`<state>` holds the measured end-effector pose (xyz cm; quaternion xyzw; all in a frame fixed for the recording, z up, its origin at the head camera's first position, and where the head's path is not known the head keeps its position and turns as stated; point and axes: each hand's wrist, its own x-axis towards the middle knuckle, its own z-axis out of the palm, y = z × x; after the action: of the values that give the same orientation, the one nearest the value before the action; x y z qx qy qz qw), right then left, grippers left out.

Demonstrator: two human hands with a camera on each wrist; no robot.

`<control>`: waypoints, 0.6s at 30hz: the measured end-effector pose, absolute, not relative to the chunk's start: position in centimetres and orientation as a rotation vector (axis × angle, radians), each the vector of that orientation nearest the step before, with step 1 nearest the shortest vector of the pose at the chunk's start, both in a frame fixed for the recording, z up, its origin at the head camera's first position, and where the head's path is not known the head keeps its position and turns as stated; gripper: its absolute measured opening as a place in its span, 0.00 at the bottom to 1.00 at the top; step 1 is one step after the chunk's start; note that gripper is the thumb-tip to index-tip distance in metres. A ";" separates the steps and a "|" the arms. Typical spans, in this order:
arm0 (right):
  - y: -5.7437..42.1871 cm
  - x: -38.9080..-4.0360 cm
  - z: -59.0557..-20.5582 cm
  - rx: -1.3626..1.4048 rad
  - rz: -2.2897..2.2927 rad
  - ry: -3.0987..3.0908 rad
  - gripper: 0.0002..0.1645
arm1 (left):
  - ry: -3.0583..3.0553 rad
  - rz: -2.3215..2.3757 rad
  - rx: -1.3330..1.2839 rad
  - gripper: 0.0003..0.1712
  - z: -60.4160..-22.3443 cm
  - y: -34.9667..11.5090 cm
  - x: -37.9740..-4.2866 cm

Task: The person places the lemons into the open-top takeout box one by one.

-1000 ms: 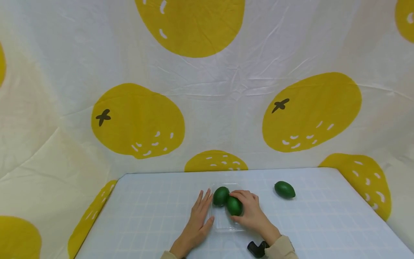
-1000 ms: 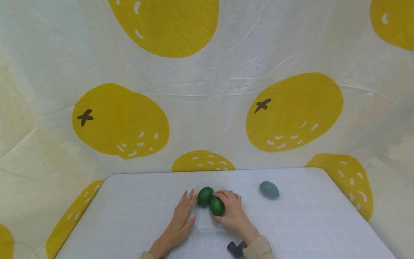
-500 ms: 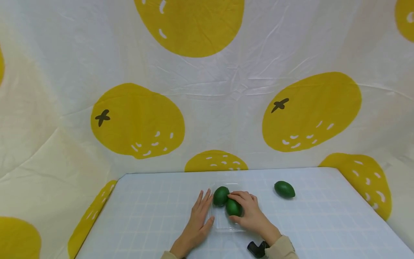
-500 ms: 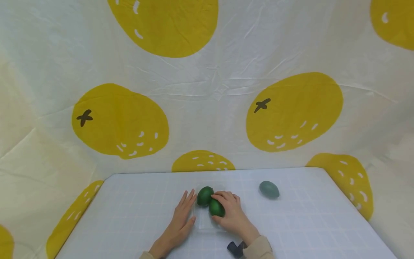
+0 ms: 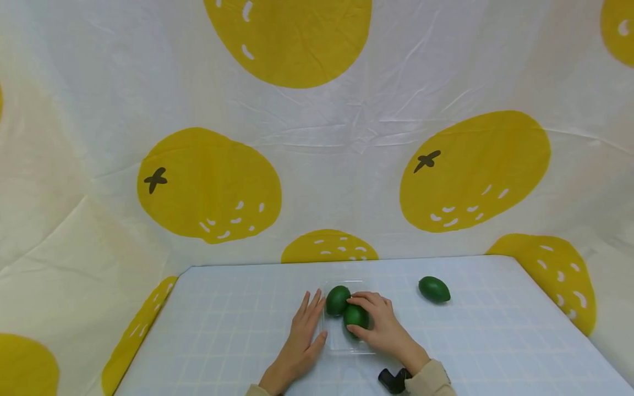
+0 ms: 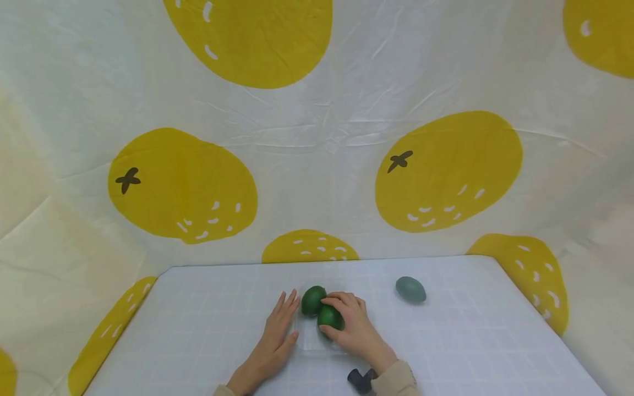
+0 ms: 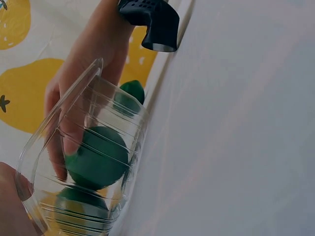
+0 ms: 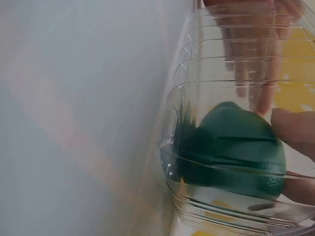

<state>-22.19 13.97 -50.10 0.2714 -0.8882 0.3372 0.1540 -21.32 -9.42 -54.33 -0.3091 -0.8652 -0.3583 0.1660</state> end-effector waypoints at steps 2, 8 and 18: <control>13.9 -22.2 -50.0 0.783 0.953 -2.536 0.30 | -2.457 -1.013 -0.879 0.38 -54.4 -9.4 -21.4; 14.2 -22.1 -49.3 0.820 0.972 -2.504 0.28 | -2.443 -1.008 -0.887 0.38 -54.5 -9.5 -21.4; 16.2 -22.9 -47.9 0.853 0.956 -2.410 0.27 | -2.418 -0.995 -0.894 0.40 -54.3 -9.5 -21.2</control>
<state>-22.91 16.19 -47.91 0.3058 -0.8644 0.3427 0.2047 -21.20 -9.52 -54.26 -0.3176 -0.8595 -0.3537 0.1880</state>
